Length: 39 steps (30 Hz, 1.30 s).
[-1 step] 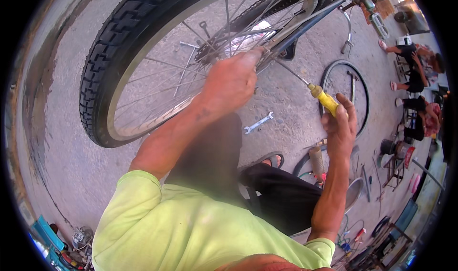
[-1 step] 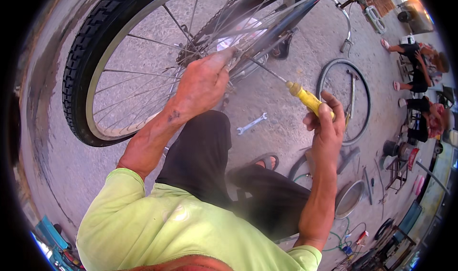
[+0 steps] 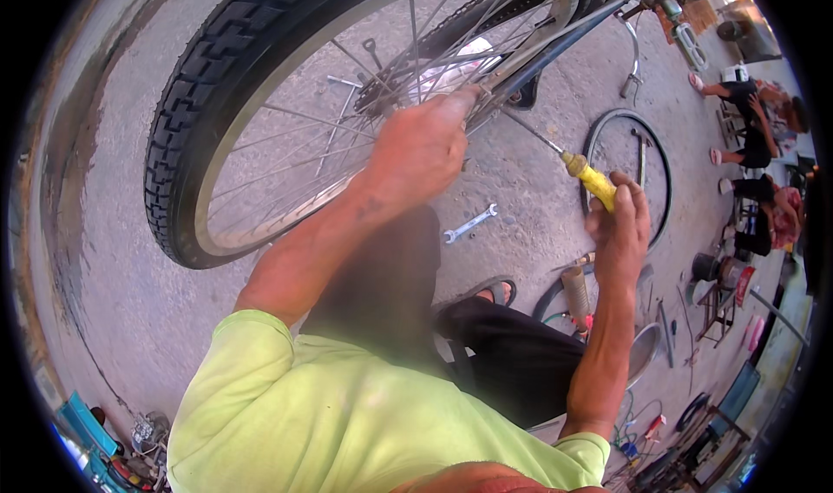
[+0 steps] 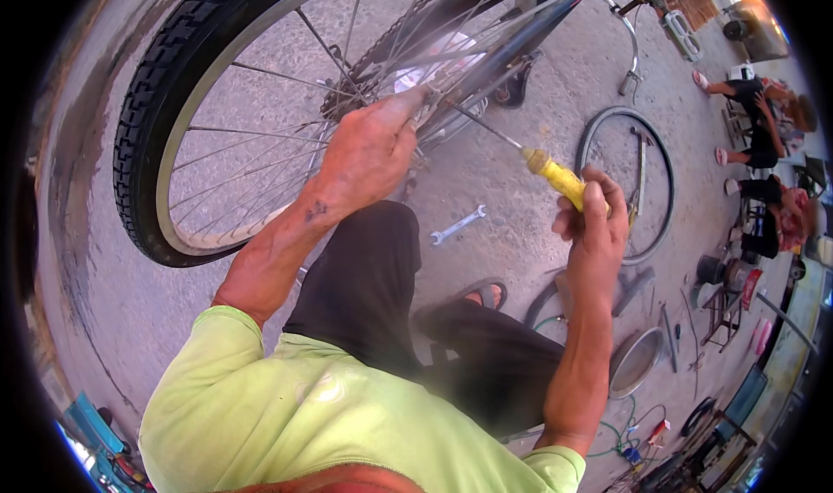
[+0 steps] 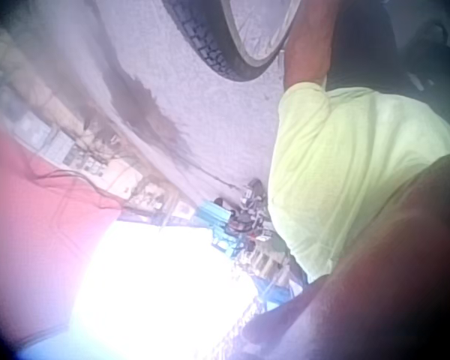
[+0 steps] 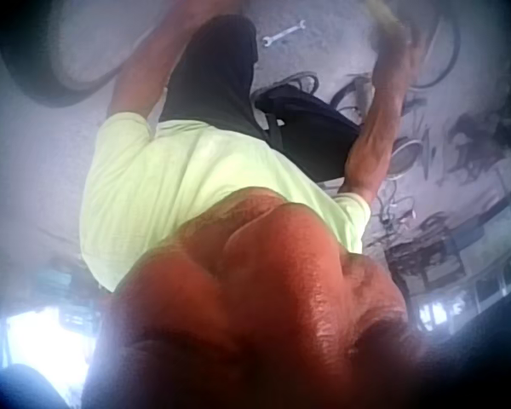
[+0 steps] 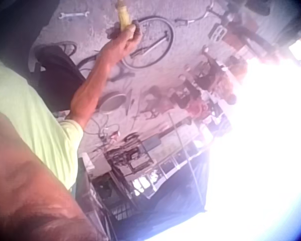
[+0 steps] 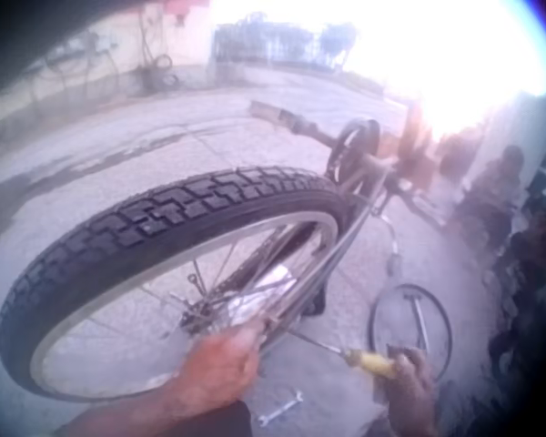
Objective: The person works on the bicycle chain and rear hub assembly by hand and using a screwdriver to adjust components while the bicycle is inverted.
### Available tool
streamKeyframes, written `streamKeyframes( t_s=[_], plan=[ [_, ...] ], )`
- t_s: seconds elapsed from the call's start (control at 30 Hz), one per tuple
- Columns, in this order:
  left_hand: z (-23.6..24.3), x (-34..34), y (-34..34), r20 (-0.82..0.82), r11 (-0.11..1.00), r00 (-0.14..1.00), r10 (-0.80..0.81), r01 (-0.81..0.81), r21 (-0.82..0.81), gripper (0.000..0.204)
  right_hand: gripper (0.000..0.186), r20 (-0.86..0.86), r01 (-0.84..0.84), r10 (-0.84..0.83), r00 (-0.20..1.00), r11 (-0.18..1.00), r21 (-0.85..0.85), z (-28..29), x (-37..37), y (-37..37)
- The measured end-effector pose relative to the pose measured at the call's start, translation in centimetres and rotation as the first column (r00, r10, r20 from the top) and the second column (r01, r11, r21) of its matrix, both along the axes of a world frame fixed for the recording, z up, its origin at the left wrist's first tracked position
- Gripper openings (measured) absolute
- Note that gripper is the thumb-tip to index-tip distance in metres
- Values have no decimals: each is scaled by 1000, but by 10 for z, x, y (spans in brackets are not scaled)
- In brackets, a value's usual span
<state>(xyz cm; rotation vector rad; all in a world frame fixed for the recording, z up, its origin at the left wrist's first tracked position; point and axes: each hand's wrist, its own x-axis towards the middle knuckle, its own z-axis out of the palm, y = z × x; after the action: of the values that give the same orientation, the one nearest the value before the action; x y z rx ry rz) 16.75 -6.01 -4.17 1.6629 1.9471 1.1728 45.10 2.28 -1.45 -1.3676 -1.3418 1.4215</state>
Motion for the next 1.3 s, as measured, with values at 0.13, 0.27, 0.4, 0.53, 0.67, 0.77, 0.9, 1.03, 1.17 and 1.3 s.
streamKeyframes(
  t_s=[0.13, 0.27, 0.4, 0.53, 0.67, 0.77, 0.9, 1.03, 1.17, 1.3],
  plan=[
    [3, 0, 0, 20, 999, 1000, -1, 2, -39, 40, 45, 5, -16, 16, 1000, 993, -114, 0, 5, 0],
    [2, 0, 0, 13, 999, 1000, -1, 1, -43, 40, 40, -101, -15, 9, 995, 998, -56, 8, -2, -8],
    [-1, 0, 0, 16, 1000, 1000, 1, -1, -10, 40, 40, 98, -99, 105, 990, 993, -68, 8, 14, 2],
    [-1, 0, 0, 42, 1000, 999, 5, -5, -1, 40, 39, 181, -58, 68, 981, 996, -60, 10, 8, -1],
    [4, 1, -1, 67, 997, 997, 24, -19, -73, 40, 38, 6, -39, 39, 999, 998, 49, 4, 3, -9],
    [4, 0, 0, 85, 996, 996, 8, 0, -92, 39, 37, 67, -66, 62, 996, 996, 52, 0, 9, -4],
    [-2, 2, -2, 59, 1000, 998, 18, -18, 1, 38, 38, 80, -76, 76, 994, 997, -6, 0, 8, -4],
    [0, 2, -2, 54, 1000, 998, 23, -23, -10, 36, 43, 136, -67, 63, 989, 998, 20, -1, 5, -6],
    [-9, 1, -2, 19, 1000, 1000, 18, -18, 9, 36, 44, 115, -45, 74, 991, 971, -235, 5, 8, 2],
    [-6, 2, -2, 37, 1000, 999, 20, -21, 15, 37, 40, -42, -35, 27, 999, 976, -215, 7, 2, -1]
  ],
)
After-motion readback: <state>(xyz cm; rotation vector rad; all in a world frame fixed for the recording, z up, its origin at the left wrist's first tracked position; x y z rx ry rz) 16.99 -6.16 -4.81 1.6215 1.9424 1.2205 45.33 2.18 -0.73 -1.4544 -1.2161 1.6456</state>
